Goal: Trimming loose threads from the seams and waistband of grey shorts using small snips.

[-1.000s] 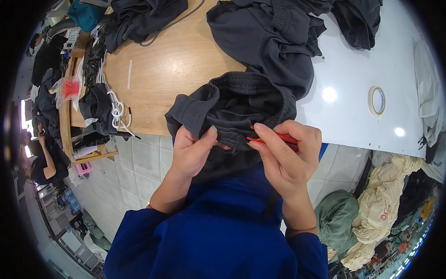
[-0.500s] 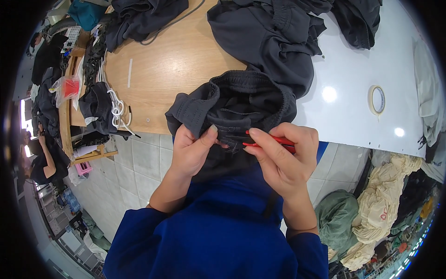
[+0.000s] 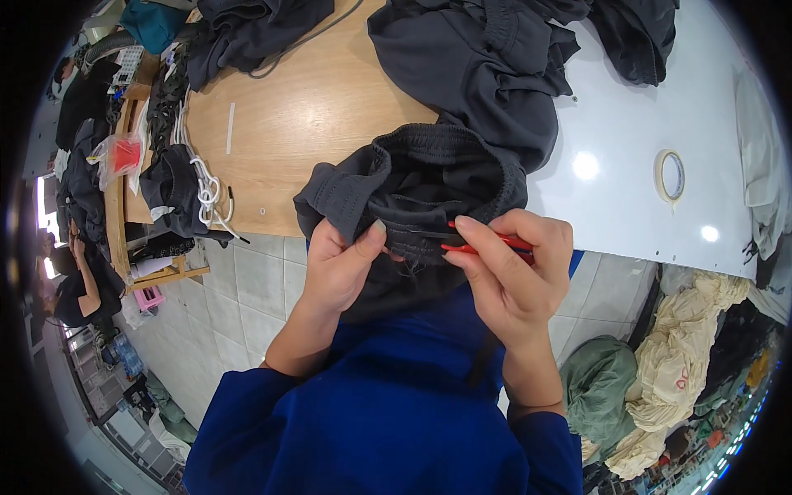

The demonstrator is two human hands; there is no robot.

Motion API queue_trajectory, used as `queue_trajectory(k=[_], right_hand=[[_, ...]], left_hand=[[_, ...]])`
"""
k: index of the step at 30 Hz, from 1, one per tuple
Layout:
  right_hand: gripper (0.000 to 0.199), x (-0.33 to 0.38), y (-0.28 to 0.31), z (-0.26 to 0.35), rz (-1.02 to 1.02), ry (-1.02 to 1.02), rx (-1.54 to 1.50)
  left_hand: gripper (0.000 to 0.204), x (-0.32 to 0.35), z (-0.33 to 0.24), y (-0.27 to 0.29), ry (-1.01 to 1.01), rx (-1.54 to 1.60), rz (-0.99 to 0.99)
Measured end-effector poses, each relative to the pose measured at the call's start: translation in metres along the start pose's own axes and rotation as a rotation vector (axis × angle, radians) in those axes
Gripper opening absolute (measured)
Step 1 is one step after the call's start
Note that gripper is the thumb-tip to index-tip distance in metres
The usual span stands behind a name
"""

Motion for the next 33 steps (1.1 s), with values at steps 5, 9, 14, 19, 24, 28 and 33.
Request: queue_trajectory(k=[5,9,14,19,24,28,33], right_hand=[[0.030,-0.001,-0.009,0.006,0.120,0.082,0.071],[0.032,0.001,-0.008,0.006,0.105,0.068,0.041],[0.036,-0.001,-0.004,0.006,0.027,0.008,-0.019],[0.034,-0.003,0.002,0.003,0.012,0.044,0.068],[0.035,-0.003,-0.005,0.007,0.057,0.089,0.078],[0.034,-0.003,-0.006,0.006,0.055,0.083,0.069],[0.029,-0.003,-0.010,0.012,0.102,0.135,0.090]], left_hand=[[0.014,0.000,0.002,0.000,0.008,0.016,0.019],[0.015,0.000,0.001,-0.002,0.010,0.036,0.030],[0.014,0.001,0.002,-0.001,0.012,0.040,0.021],[0.013,0.000,0.000,-0.003,0.025,0.057,0.011],[0.012,0.001,0.002,-0.001,0.035,0.048,-0.011],[0.012,0.001,0.003,-0.002,0.039,0.055,0.006],[0.011,0.002,0.002,-0.002,0.038,0.031,-0.002]])
Point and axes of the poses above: each hand's wrist, its own x-axis away from the middle knuckle, its own y-axis out of the back of the hand, z = x × y, the point moved 10 cm from there along -x, towards the middle knuckle, and after that the axes turned 15 degrees about -x, right-handed, at the moved point
